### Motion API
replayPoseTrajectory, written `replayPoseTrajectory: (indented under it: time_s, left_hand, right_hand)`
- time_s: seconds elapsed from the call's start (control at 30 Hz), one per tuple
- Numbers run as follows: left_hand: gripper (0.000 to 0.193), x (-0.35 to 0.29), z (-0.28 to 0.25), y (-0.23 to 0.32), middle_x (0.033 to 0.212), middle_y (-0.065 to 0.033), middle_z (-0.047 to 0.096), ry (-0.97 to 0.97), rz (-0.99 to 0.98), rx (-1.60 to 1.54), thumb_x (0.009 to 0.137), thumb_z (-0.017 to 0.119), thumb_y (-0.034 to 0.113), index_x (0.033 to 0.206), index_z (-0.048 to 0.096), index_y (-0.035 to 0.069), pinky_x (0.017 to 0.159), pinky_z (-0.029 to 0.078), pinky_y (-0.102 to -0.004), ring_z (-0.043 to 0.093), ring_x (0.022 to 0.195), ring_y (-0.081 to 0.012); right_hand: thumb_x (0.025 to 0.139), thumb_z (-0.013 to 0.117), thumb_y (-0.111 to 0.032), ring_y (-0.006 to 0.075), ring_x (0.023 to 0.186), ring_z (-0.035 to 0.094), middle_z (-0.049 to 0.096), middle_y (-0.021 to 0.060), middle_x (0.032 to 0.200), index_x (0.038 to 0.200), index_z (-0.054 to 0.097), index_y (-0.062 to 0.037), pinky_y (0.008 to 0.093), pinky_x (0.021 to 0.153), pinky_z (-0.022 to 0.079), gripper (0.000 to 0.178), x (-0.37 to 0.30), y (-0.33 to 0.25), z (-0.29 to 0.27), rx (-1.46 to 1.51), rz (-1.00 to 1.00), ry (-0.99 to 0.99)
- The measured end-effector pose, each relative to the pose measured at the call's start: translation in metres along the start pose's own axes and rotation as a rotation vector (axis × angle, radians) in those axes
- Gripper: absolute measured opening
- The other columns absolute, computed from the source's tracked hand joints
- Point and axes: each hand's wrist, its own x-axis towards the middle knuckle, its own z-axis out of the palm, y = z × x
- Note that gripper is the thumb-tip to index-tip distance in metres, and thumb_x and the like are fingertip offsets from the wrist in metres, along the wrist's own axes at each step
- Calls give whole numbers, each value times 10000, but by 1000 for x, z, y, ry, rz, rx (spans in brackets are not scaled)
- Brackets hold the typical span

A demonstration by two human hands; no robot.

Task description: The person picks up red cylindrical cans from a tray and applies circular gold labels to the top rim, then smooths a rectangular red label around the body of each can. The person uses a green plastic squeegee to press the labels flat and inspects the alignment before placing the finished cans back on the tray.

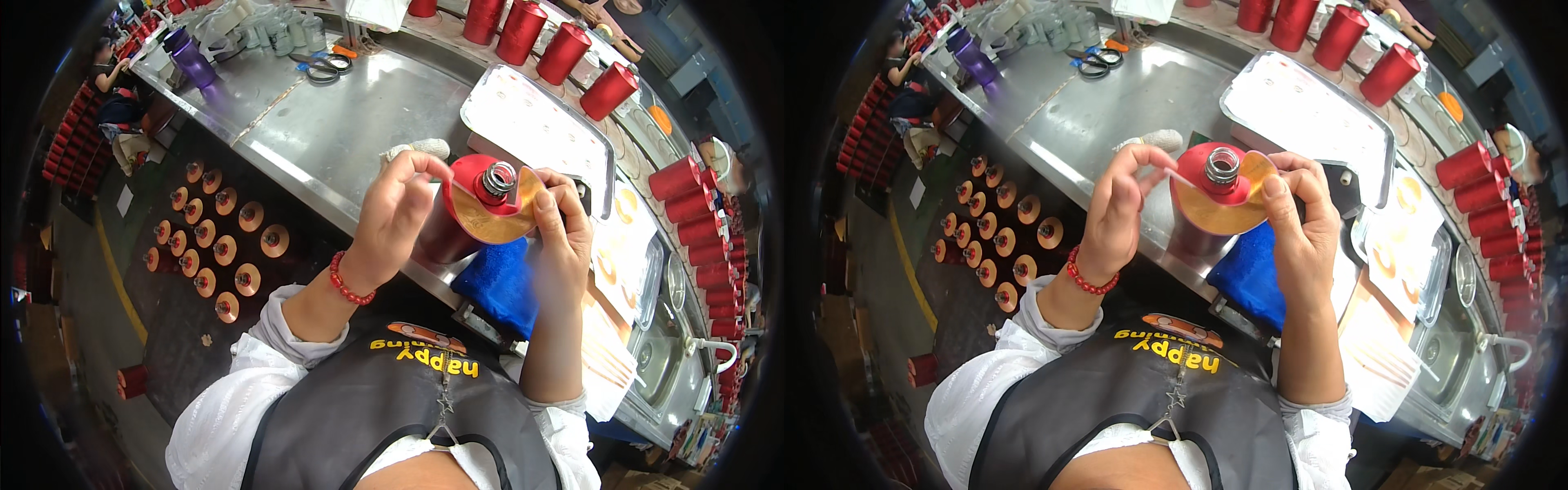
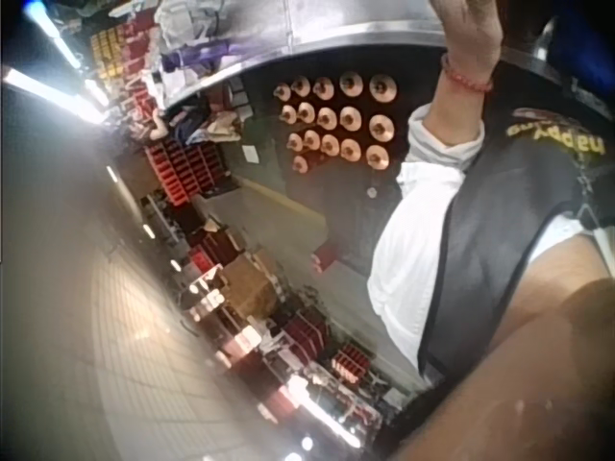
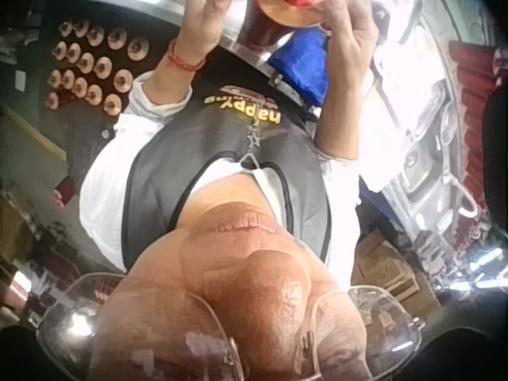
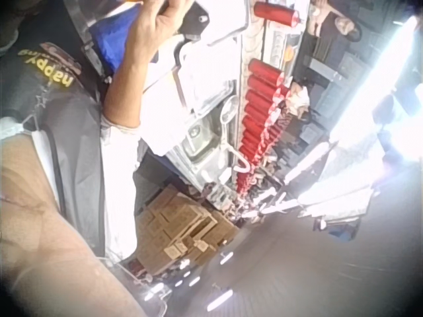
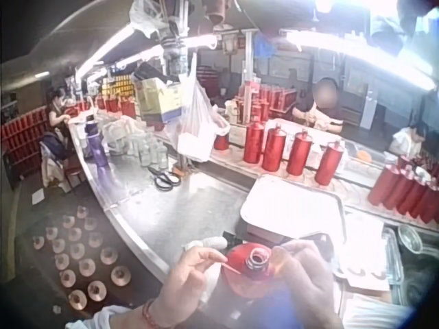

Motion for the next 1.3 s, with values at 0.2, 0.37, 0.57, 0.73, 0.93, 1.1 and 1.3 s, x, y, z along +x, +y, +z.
replayPoseTrajectory:
  time_s: [0.2, 0.37, 0.57, 0.73, 0.93, 1.1, 1.3]
  left_hand:
    - [557, 2, 9, -1, 1378, -133, 479, -181, -92, -106, 970, 645, 216, 1404, 375, -6, 1120, 355, -366, 472, 1290, -197]
    - [543, 1, 15, -10, 1381, -115, 490, -203, -164, -249, 970, 612, 160, 1423, 352, 9, 1136, 343, -361, 456, 1307, -178]
    - [589, 0, 18, -11, 1394, -122, 488, -191, -222, -412, 937, 622, 149, 1438, 338, 25, 1148, 340, -372, 461, 1320, -193]
    - [632, 4, 14, -6, 1411, -128, 482, -191, -311, -462, 928, 632, 169, 1459, 320, 26, 1158, 335, -380, 460, 1329, -203]
    - [653, 3, 15, -3, 1423, -130, 464, -196, -313, -487, 921, 641, 170, 1467, 311, 31, 1159, 338, -382, 459, 1336, -212]
    - [664, 3, 13, -6, 1402, -125, 454, -205, -302, -507, 915, 655, 153, 1466, 304, 29, 1144, 358, -368, 464, 1317, -201]
    - [680, 3, 13, -10, 1391, -122, 435, -220, -271, -517, 912, 667, 144, 1466, 291, 25, 1129, 375, -356, 466, 1296, -193]
  right_hand:
    - [1052, 538, -289, 78, 867, 514, 598, 63, 1174, 949, 634, -11, 226, 683, 409, 312, 6, 4, 3, 100, 181, -11]
    - [1014, 607, -288, 113, 1046, 536, 550, 93, 1320, 1118, 593, -19, 254, 824, 455, 289, 3, 13, -5, 252, 104, -171]
    - [928, 729, -173, 180, 1243, 498, 554, 92, 1331, 1143, 585, -24, 346, 1101, 353, 298, -1, 13, -5, 94, 173, -154]
    - [955, 696, -166, 172, 1232, 506, 583, 82, 1299, 1205, 581, -14, 342, 1090, 368, 315, 1, 14, -7, 152, 221, -141]
    - [939, 732, -217, 152, 1168, 556, 599, 77, 1282, 1302, 543, -2, 306, 1027, 431, 462, -1, 11, -6, 156, 231, -148]
    - [907, 775, -225, 135, 1153, 562, 600, 72, 1243, 1322, 526, 5, 290, 1014, 444, 537, -3, 9, -5, 82, 193, -173]
    - [907, 776, -229, 134, 1149, 559, 599, 63, 1222, 1335, 514, 4, 290, 1011, 446, 554, -3, 6, -5, 102, 236, -165]
